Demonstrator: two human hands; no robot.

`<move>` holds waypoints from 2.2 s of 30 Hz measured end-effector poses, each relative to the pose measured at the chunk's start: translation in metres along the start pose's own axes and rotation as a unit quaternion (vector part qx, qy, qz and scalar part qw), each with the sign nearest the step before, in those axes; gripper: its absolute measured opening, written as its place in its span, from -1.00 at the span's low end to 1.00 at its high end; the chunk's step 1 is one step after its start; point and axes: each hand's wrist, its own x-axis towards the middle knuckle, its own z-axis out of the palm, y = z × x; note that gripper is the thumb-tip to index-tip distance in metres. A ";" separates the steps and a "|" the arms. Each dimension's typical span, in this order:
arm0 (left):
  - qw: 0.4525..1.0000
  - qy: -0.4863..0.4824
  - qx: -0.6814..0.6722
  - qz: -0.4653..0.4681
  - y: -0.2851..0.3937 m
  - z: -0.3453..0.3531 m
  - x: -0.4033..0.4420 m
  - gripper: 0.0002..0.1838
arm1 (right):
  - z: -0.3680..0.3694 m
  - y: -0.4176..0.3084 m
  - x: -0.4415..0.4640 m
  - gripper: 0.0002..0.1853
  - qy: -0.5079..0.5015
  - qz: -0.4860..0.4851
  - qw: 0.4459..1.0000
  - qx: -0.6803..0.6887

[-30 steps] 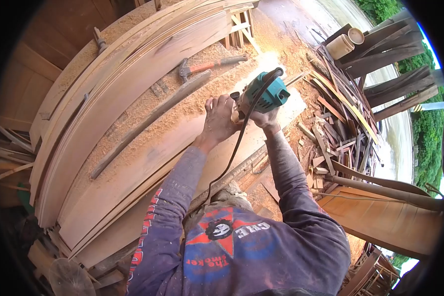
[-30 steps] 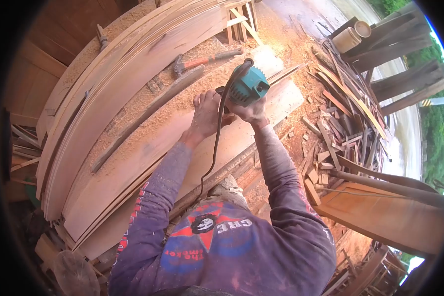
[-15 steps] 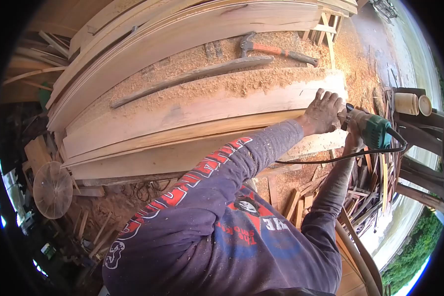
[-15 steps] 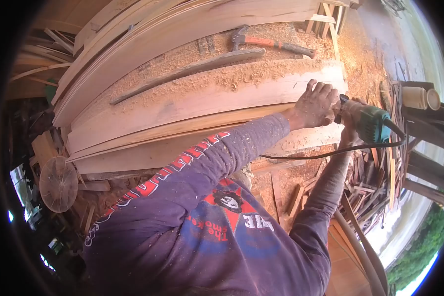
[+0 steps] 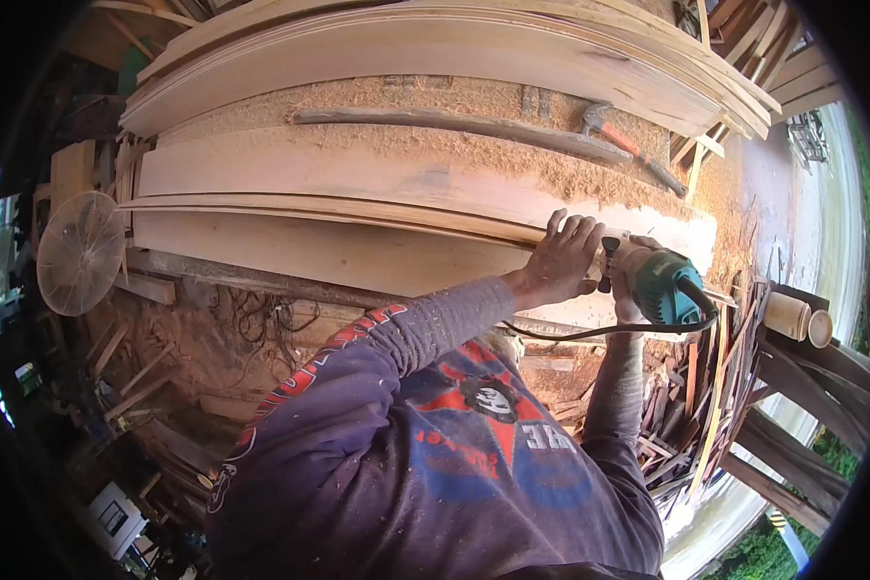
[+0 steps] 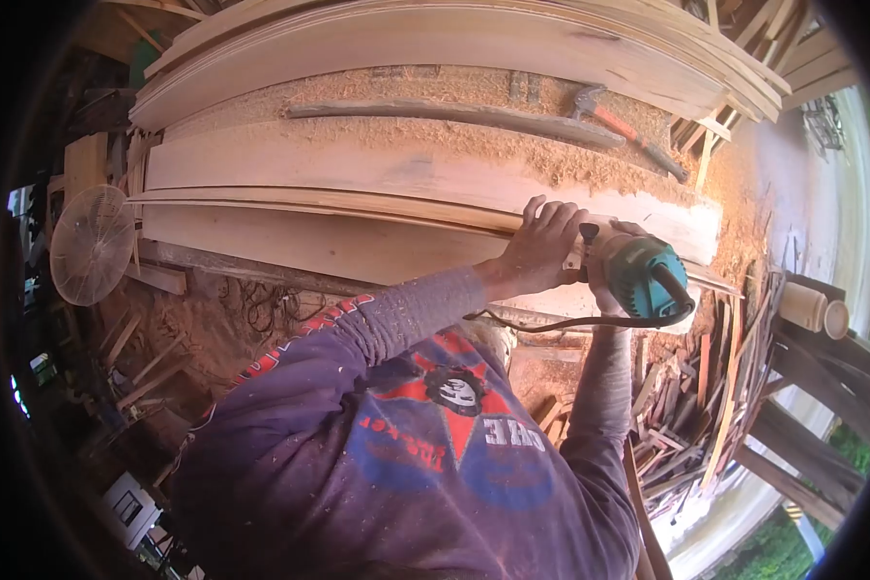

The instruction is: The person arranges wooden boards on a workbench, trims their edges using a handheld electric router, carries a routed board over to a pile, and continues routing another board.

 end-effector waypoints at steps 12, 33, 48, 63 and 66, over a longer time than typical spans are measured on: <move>0.972 0.138 0.029 -0.189 -0.101 -0.123 -0.143 -0.05 | 0.212 -0.051 -0.019 -0.33 -0.220 -0.054 0.973 0.037; 0.908 0.258 0.107 -0.313 -0.227 -0.232 -0.268 0.04 | 0.442 -0.106 -0.029 -0.36 -0.471 -0.021 0.875 0.109; 0.868 0.355 0.123 -0.326 -0.282 -0.276 -0.324 0.00 | 0.562 -0.130 -0.032 -0.55 -0.534 -0.119 0.820 0.168; 0.833 0.371 0.219 -0.347 -0.344 -0.334 -0.376 -0.05 | 0.676 -0.151 -0.042 -0.33 -0.462 -0.378 0.795 0.108; 0.831 0.360 0.218 -0.365 -0.357 -0.348 -0.388 -0.13 | 0.699 -0.164 -0.045 -0.37 -0.428 -0.506 0.748 0.036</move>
